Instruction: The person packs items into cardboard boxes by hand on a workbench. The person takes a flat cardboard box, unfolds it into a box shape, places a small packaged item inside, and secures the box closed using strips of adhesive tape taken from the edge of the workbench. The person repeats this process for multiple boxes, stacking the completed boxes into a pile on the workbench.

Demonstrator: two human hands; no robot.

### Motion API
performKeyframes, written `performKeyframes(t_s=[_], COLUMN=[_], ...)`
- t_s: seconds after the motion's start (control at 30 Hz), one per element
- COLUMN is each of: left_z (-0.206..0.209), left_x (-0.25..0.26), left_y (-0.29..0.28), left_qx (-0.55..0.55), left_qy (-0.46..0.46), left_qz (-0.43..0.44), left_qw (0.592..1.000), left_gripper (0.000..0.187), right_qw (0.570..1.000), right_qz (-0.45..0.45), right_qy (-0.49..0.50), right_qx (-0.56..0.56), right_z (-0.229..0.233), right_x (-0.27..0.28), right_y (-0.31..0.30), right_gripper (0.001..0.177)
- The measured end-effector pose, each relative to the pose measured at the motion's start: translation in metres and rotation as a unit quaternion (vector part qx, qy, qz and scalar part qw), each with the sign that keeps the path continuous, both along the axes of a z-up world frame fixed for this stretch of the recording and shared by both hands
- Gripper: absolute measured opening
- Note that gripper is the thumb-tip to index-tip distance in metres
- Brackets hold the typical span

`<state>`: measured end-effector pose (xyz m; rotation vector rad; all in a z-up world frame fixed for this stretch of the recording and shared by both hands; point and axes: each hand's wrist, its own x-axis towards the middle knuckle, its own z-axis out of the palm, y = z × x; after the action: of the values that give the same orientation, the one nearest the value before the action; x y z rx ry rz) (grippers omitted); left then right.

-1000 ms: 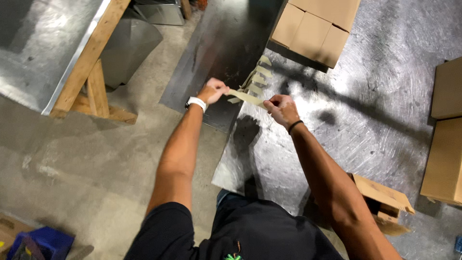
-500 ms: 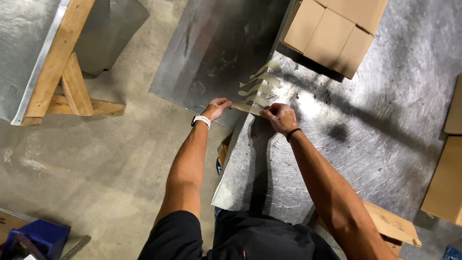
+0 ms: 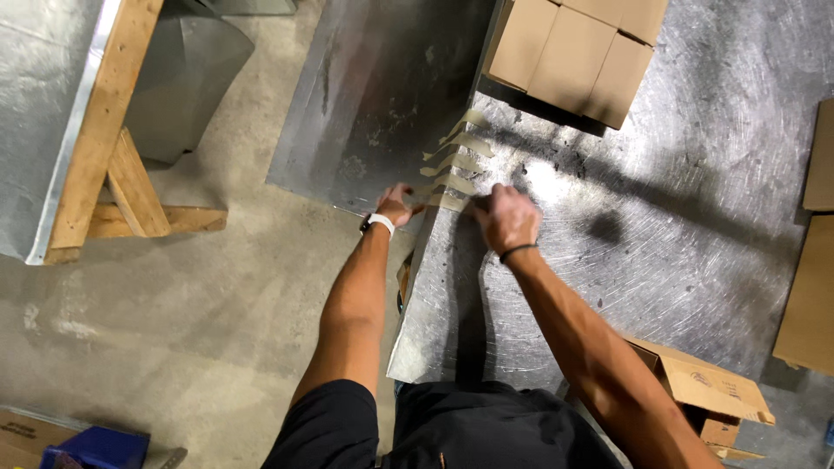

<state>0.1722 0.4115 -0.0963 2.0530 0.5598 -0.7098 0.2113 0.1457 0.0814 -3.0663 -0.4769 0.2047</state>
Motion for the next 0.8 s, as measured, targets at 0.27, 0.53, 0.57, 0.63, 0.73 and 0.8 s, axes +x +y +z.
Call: performKeyframes(t_s=[0.27,0.53,0.57,0.63,0.73,0.8], left_z=[0.007,-0.045,-0.035,-0.01,0.021,0.049], left_x=[-0.043,-0.172,-0.197,-0.236,-0.261,-0.27], left_y=[-0.038,0.002,0.005,0.009,-0.016,-0.034], left_qx=[0.164,0.12,0.121,0.122,0.132,0.202], left_qy=[-0.007,0.053,0.102,0.146,0.101,-0.087], left_qz=[0.25,0.312,0.317,0.298,0.363,0.343], left_qw=[0.954,0.941,0.935,0.936,0.917,0.913], left_gripper=[0.049,0.069,0.074,0.08,0.09,0.068], right_qw=[0.975,0.985,0.989,0.992,0.994,0.964], right_qz=[0.17,0.039,0.026,-0.013,-0.008,-0.012], right_qy=[0.139,0.16,0.139,0.113,0.034,-0.023], right_qx=[-0.042,0.047,0.054,0.058,0.108,0.266], right_z=[0.062,0.055,0.044,0.051,0.104,0.147], right_x=[-0.077,-0.075,-0.079,-0.098,-0.159,-0.211], right_y=[0.071,0.017,0.003,-0.027,-0.105,-0.157], right_gripper=[0.096,0.101,0.103,0.105,0.092,0.068])
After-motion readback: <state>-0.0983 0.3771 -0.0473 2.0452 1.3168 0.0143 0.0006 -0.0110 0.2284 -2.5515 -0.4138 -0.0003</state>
